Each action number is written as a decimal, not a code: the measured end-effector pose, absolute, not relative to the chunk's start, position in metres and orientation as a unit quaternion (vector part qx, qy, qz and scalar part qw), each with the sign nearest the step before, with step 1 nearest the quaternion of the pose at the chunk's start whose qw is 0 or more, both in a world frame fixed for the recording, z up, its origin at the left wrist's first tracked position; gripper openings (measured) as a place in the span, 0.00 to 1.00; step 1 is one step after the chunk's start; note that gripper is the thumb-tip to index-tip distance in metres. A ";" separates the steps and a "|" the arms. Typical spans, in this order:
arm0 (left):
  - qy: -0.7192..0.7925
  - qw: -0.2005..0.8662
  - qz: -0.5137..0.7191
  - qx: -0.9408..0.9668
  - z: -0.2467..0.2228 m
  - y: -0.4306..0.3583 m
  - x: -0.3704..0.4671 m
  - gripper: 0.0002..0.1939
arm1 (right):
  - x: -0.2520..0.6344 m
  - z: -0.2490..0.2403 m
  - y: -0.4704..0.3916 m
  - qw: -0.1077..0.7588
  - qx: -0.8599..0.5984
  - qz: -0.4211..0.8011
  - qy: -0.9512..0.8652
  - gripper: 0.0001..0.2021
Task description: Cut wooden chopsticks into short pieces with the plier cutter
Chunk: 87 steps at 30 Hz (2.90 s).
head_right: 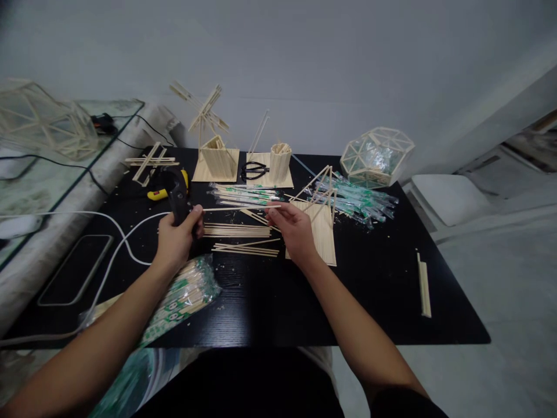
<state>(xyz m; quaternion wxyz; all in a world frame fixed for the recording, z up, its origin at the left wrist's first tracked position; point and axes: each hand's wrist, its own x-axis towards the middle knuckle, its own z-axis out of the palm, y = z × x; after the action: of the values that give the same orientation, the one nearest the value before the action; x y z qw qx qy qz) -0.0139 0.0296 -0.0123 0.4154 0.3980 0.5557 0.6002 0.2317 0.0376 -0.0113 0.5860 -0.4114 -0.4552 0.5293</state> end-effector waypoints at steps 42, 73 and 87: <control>0.569 0.206 0.329 0.725 0.000 -0.004 0.004 0.12 | 0.206 0.030 0.025 0.433 -0.386 0.360 -0.731 0.12; 0.570 0.233 0.314 0.722 0.000 -0.005 0.004 0.12 | 0.205 0.032 0.023 0.412 -0.392 0.398 -0.720 0.12; 0.617 0.206 0.248 0.718 -0.003 -0.006 0.008 0.05 | 0.204 0.031 0.021 0.406 -0.402 0.414 -0.709 0.14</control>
<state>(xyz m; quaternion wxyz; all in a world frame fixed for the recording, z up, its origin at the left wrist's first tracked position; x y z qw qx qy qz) 0.0076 -0.0064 -0.0033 0.2055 0.7178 0.6171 0.2484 0.2041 0.0211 0.0315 0.4056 -0.4020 -0.7091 0.4135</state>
